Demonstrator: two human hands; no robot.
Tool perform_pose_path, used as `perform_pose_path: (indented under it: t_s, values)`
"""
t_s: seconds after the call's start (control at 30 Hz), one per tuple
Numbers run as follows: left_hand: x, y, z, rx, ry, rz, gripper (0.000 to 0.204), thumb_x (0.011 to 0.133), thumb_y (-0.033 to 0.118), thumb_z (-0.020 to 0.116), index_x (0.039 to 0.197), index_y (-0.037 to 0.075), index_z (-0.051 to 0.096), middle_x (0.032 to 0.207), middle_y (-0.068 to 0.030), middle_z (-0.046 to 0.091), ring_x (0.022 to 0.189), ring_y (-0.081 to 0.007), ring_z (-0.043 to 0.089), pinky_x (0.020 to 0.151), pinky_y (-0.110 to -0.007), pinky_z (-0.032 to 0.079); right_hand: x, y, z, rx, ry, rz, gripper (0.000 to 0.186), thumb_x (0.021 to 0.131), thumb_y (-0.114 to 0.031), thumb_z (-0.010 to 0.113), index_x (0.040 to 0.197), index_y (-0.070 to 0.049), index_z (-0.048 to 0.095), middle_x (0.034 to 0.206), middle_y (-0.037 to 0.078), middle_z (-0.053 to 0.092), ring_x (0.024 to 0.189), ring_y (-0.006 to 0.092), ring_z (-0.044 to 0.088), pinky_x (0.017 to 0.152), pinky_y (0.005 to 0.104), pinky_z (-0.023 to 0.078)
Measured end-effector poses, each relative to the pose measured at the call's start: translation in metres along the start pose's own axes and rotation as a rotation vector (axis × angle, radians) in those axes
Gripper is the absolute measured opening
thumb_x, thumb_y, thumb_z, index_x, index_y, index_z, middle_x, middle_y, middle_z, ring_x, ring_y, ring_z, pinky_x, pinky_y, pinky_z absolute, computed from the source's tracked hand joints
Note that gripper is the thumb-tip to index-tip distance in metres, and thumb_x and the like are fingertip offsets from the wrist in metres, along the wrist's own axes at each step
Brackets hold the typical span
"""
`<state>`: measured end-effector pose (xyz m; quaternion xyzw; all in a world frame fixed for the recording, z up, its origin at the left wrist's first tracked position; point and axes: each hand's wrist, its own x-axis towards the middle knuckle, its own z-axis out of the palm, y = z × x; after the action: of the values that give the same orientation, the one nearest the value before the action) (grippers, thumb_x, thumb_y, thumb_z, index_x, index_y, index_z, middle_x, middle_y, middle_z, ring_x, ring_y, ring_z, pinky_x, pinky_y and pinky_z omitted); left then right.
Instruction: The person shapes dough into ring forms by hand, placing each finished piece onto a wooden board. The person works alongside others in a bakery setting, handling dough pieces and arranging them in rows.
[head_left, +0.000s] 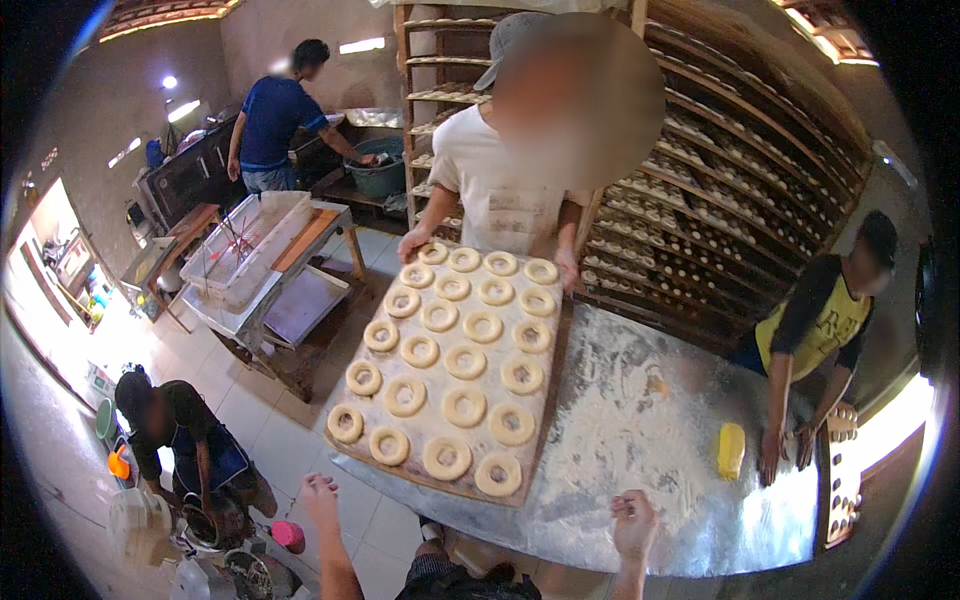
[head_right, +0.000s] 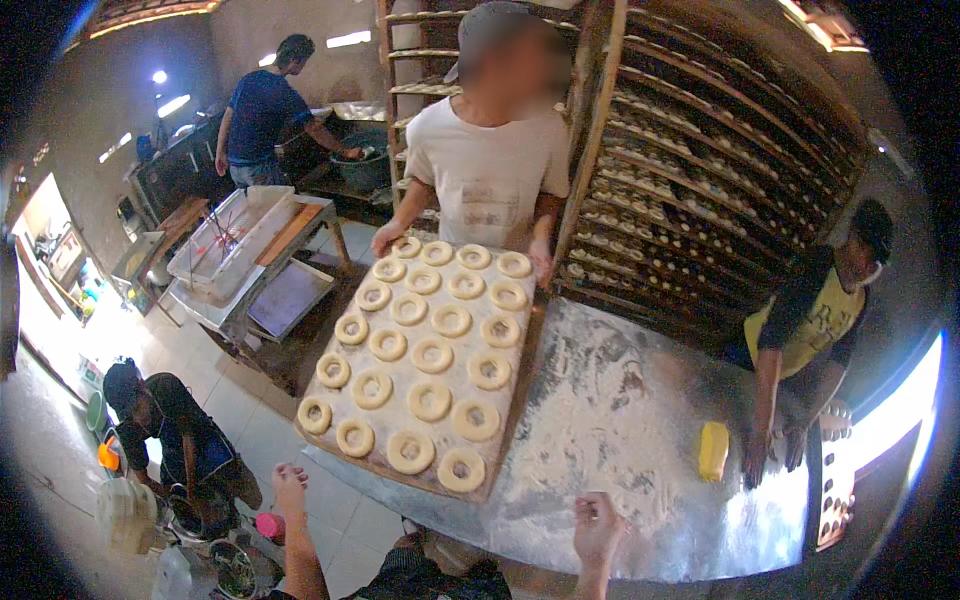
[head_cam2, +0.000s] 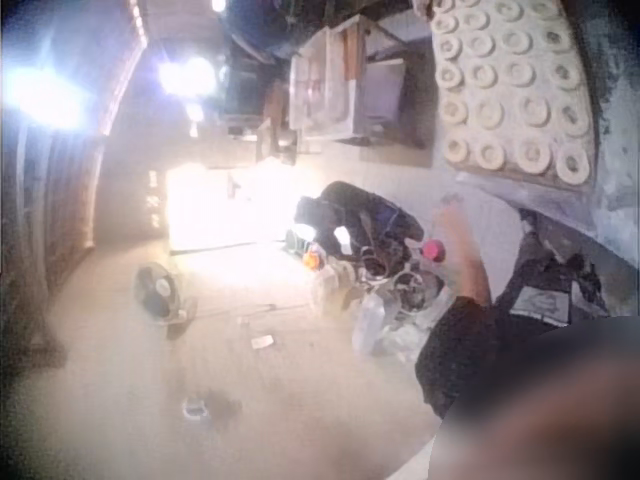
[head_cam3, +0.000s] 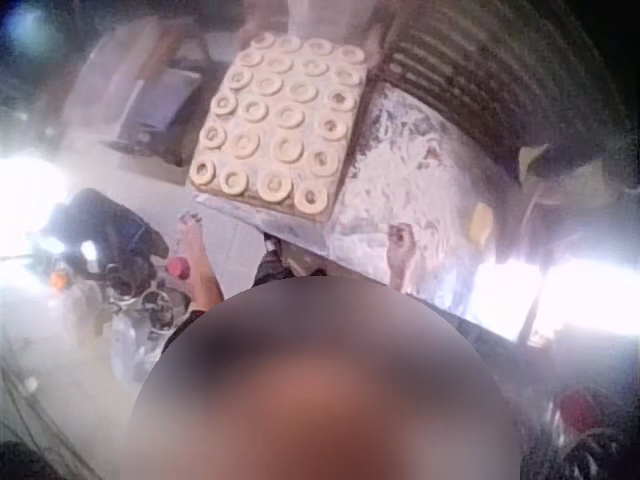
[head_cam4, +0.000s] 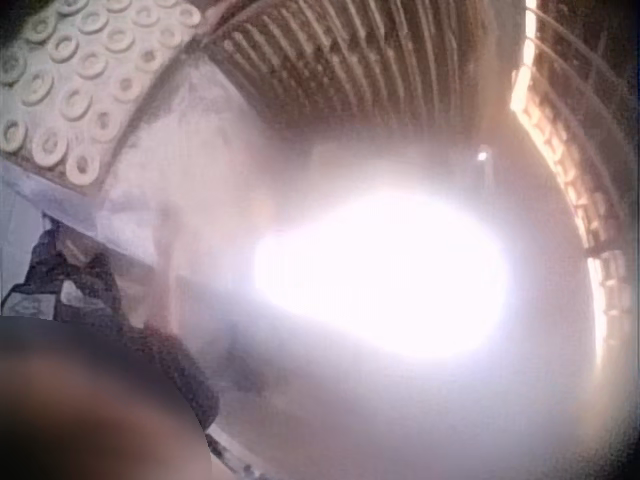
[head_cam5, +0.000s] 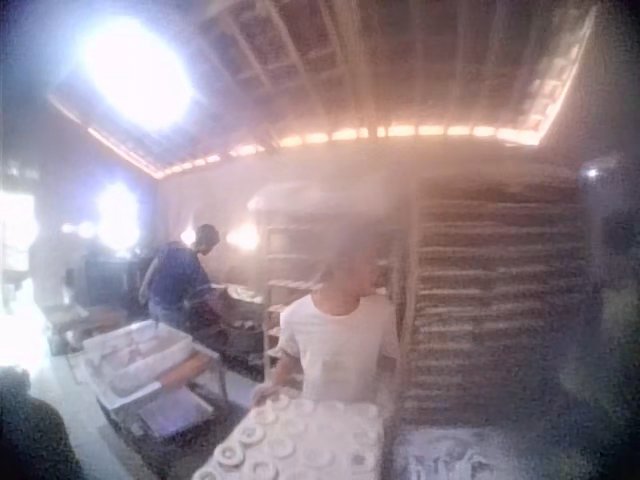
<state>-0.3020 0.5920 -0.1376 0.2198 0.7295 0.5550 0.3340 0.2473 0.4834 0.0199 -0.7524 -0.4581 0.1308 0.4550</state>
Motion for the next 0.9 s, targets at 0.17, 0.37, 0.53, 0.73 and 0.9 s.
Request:
perform_pose_path:
  t_s: [0.17,0.37,0.53,0.73,0.9]
  values:
    - [-0.087,0.001,0.053,0.374,0.043,0.325,0.034,0.097,0.013,0.055,0.128,0.003,0.047,0.122,-0.0239,0.054,0.111,-0.0358,0.055,0.092,-0.045,0.044,-0.061,0.016,-0.037,0.013,-0.008,0.103,0.013,0.089,0.001,0.052,0.093,-0.003,0.064,0.071,0.007,0.069,0.068,0.0138,0.069,0.062,0.0307,0.051]
    - [-0.117,0.043,0.108,0.635,0.209,0.548,0.040,0.092,0.011,0.060,0.129,0.005,0.045,0.132,-0.0247,0.045,0.122,-0.0412,0.044,0.102,-0.050,0.035,-0.102,0.096,-0.098,0.000,0.355,0.185,0.007,0.083,-0.002,0.052,0.086,0.000,0.058,0.063,0.009,0.051,0.059,0.0186,0.053,0.060,0.0318,0.045]
    - [-0.119,0.065,0.138,0.633,0.205,0.722,0.023,0.089,0.009,0.063,0.110,0.005,0.055,0.113,-0.0180,0.056,0.111,-0.0359,0.051,0.092,-0.049,0.040,-0.114,0.171,-0.133,-0.168,0.480,0.189,0.020,0.085,-0.014,0.045,0.071,0.000,0.045,0.061,0.018,0.048,0.053,0.0335,0.045,0.054,0.0431,0.037]
    - [-0.120,0.067,0.143,0.636,0.217,0.748,0.012,0.090,0.007,0.062,0.101,0.005,0.059,0.102,-0.0134,0.061,0.099,-0.0331,0.058,0.084,-0.047,0.044,-0.114,0.192,-0.117,-0.479,0.574,0.267,0.029,0.085,-0.027,0.051,0.069,-0.003,0.048,0.065,0.021,0.054,0.062,0.0435,0.055,0.058,0.0506,0.041]
    - [-0.120,0.069,0.142,0.670,0.210,0.753,0.013,0.087,0.005,0.064,0.099,0.005,0.059,0.100,-0.0145,0.061,0.098,-0.0334,0.058,0.083,-0.047,0.045,-0.095,0.167,-0.109,-0.726,0.459,0.443,0.026,0.082,-0.030,0.055,0.075,-0.005,0.055,0.069,0.020,0.061,0.068,0.0418,0.061,0.062,0.0521,0.045]
